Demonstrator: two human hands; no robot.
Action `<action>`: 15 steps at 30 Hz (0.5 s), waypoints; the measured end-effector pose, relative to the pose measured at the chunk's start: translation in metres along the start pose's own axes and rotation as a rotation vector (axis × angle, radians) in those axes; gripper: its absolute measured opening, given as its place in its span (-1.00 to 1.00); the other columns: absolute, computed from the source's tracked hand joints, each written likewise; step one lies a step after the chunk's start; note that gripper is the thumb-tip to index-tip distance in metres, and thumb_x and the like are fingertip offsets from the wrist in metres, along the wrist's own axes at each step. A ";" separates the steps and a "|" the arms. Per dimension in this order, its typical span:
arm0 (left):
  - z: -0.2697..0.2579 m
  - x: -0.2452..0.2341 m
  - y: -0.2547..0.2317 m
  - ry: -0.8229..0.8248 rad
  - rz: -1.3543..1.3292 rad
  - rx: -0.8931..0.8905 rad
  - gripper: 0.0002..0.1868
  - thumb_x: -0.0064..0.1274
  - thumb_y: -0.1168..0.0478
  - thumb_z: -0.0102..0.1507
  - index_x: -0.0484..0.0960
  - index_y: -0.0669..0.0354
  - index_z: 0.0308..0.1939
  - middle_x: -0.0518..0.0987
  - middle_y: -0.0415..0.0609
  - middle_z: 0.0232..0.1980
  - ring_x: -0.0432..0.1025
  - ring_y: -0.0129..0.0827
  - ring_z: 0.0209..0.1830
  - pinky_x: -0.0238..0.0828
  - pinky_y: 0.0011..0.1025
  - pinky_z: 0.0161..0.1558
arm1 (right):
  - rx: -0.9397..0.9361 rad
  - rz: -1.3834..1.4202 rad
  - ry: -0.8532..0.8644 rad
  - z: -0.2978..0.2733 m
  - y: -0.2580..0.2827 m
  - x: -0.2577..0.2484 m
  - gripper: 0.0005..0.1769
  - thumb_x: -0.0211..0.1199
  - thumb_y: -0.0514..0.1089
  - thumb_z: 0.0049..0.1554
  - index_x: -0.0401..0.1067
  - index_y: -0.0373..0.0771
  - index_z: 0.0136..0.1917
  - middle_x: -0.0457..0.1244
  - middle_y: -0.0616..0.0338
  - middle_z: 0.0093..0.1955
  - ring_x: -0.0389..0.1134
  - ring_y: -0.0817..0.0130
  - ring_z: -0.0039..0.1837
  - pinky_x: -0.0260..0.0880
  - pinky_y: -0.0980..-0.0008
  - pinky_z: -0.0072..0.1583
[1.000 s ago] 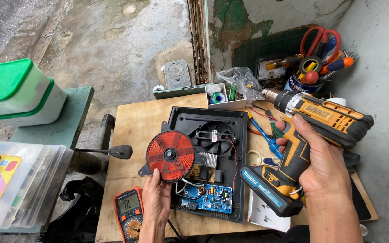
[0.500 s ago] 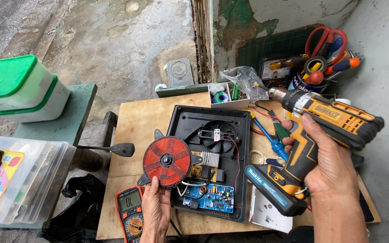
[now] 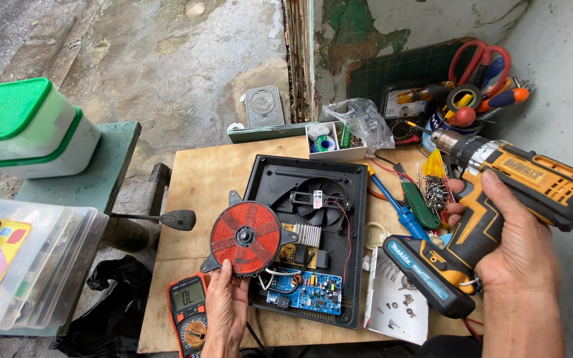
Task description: The person uses a cordless drill to remove and install screws on a circuit board inside an open electronic device. They also use a multimeter to test connections on the board and handle various small components and tools on the workbench.
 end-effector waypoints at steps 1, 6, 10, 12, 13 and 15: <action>0.000 0.003 -0.001 0.000 0.001 -0.003 -0.65 0.02 0.26 0.51 0.54 0.27 0.36 0.67 0.15 0.32 0.56 -0.17 0.28 0.54 -0.16 0.35 | 0.000 -0.002 -0.003 0.003 -0.003 -0.002 -0.53 0.40 0.06 0.27 0.50 -0.03 0.41 0.52 0.08 0.12 0.42 0.36 -0.17 0.51 0.41 -0.07; -0.015 0.046 -0.013 0.068 0.165 -0.033 -0.60 0.07 0.24 0.47 0.61 0.30 0.37 0.72 0.20 0.27 0.60 -0.12 0.16 0.59 -0.15 0.21 | -0.020 0.038 -0.072 0.004 -0.005 -0.004 -0.55 0.50 0.06 0.21 0.55 -0.14 0.28 0.54 0.05 0.06 0.41 0.36 -0.27 0.51 0.44 -0.18; -0.012 0.069 -0.002 0.153 0.444 -0.020 -0.77 0.17 -0.03 0.43 0.69 -0.09 0.06 0.82 -0.19 0.06 0.58 -0.43 -0.02 0.28 -0.28 0.08 | -0.028 0.048 -0.006 0.002 -0.010 0.005 -0.57 0.49 0.03 0.22 0.51 -0.17 0.26 0.54 -0.02 0.06 0.39 0.37 -0.28 0.51 0.50 -0.18; -0.021 0.091 0.003 0.219 0.525 0.050 -0.70 0.12 0.06 0.45 0.74 0.14 0.14 0.81 -0.08 0.10 0.58 -0.42 -0.02 0.47 -0.38 -0.01 | -0.021 -0.032 0.047 0.006 -0.015 0.007 -0.56 0.45 0.11 0.24 0.53 -0.06 0.31 0.54 0.08 0.11 0.44 0.42 -0.23 0.50 0.49 -0.14; -0.033 0.099 0.003 0.208 0.514 0.056 -0.70 0.12 0.06 0.45 0.74 0.14 0.14 0.81 -0.08 0.10 0.58 -0.42 -0.02 0.47 -0.38 -0.01 | -0.022 -0.038 0.062 0.004 -0.017 0.009 -0.56 0.45 0.11 0.24 0.53 -0.06 0.31 0.54 0.08 0.11 0.44 0.42 -0.23 0.50 0.49 -0.14; -0.059 0.124 0.003 0.358 0.778 0.190 -0.64 -0.10 0.05 0.50 0.71 0.06 0.23 0.79 -0.01 0.20 0.65 -0.32 0.17 0.72 -0.35 0.18 | -0.059 -0.068 0.078 0.000 -0.018 0.013 -0.57 0.44 0.10 0.27 0.50 0.01 0.35 0.53 0.12 0.11 0.45 0.45 -0.20 0.54 0.50 -0.10</action>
Point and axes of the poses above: each hand's wrist, its own z-axis towards the middle knuckle, its own x-axis out of the palm, y = z × x, the point moved 4 cm from there along z, towards the middle knuckle
